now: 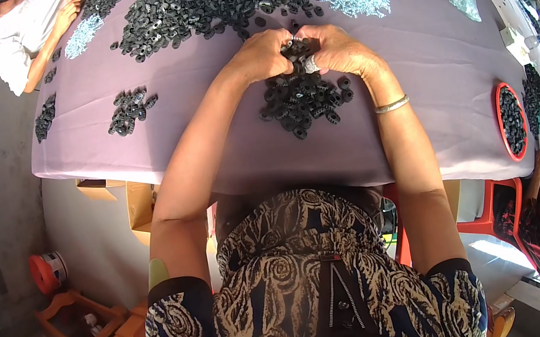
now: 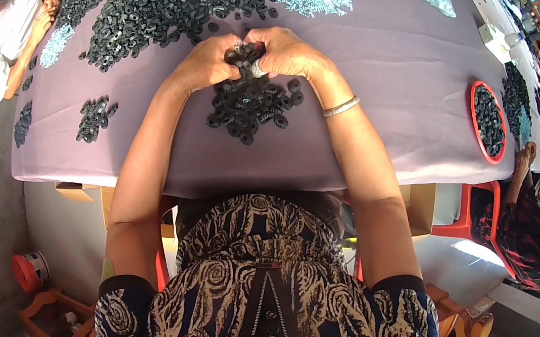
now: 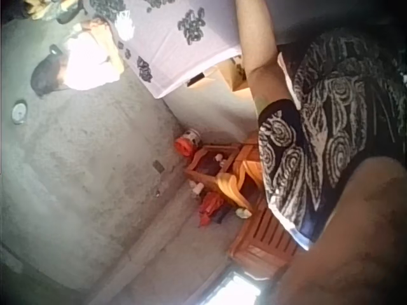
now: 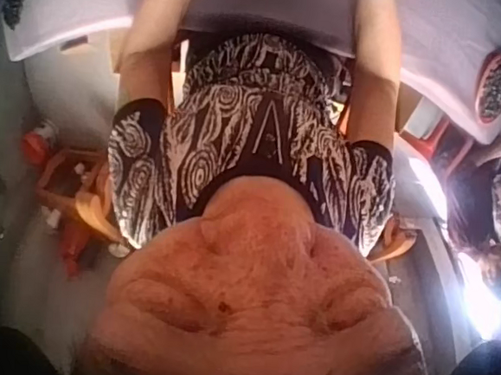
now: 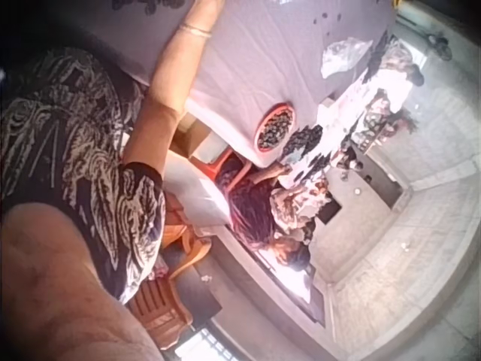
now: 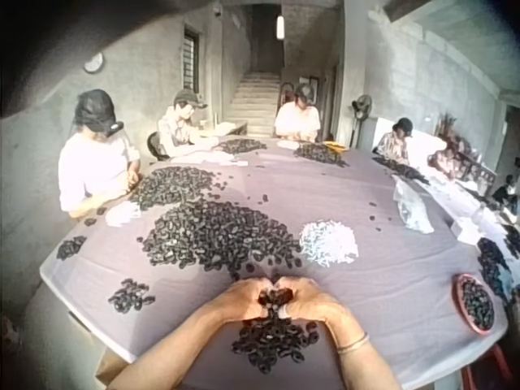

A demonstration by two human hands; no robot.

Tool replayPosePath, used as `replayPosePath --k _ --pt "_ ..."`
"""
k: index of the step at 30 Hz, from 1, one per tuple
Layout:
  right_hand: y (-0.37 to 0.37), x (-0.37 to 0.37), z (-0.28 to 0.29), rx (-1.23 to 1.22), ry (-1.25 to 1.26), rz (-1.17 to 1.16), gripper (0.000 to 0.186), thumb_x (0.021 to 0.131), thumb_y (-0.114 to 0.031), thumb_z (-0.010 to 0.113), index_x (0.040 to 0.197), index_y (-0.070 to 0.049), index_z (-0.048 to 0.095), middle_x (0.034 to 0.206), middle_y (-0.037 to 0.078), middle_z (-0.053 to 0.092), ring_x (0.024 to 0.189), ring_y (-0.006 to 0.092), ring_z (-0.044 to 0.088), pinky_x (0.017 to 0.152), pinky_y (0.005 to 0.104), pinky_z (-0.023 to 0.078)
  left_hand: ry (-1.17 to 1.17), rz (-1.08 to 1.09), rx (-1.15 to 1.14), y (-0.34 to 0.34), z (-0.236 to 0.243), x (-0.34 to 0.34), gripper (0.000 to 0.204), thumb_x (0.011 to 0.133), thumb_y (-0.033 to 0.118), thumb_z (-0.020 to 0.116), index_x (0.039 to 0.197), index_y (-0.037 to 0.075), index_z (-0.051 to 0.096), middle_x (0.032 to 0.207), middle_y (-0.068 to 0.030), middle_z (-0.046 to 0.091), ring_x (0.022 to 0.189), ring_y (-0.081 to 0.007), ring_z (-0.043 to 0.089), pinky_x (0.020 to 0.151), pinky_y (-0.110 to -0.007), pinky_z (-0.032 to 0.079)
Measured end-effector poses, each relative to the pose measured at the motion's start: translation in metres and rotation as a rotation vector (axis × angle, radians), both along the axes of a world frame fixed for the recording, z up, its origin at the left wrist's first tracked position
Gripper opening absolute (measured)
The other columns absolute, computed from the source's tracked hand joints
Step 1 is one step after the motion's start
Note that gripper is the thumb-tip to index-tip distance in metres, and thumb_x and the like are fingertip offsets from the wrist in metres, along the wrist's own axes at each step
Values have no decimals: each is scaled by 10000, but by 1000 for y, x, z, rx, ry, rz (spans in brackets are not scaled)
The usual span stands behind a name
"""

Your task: Sorting and inspecting small black plastic components at a communal workshop table.

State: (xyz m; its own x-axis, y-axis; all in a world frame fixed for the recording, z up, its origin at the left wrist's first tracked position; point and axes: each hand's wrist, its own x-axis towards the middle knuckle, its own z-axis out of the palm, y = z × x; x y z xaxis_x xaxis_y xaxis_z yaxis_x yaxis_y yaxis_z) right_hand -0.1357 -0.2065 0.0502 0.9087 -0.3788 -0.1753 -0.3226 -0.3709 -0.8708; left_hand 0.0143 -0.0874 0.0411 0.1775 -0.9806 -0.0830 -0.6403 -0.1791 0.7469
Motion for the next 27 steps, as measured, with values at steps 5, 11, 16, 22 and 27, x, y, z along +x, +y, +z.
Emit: replayPosePath --k 5,11,16,22,27 --pt "2 0 -10 81 -130 -13 336 713 13 692 1009 -56 548 812 -22 570 652 58 486 520 220 413 130 -20 -65 -2 -14 7 545 631 55 663 1150 -50 534 1082 -204 614 1064 -308 581 893 -361 441" --pt "6 1 -27 -9 -440 -11 237 721 44 640 911 -78 569 764 -65 518 729 57 473 674 231 438 303 8 -256 4 -33 3 364 742 -30 573 1100 30 537 972 -85 575 922 -195 555 836 -322 441" --pt "16 -21 -3 -202 -336 -25 231 772 92 591 936 -69 567 771 -32 539 740 67 496 701 239 453 403 -81 -126 18 -4 -8 296 843 -1 520 1128 56 572 899 -6 577 790 -97 529 712 -252 447" --pt "28 -37 -1 15 -316 21 264 796 121 571 1003 -43 560 890 -3 599 878 94 575 827 267 483 248 -154 -229 33 4 -10 335 830 -26 480 1154 16 558 985 -73 619 857 -154 560 770 -285 451" --pt "27 -55 5 -146 -201 -8 227 830 59 607 1031 -47 614 935 -25 613 912 87 576 829 253 473 269 -171 -231 52 14 -6 383 800 -90 455 1141 29 582 1077 -77 597 1058 -178 561 892 -296 445"
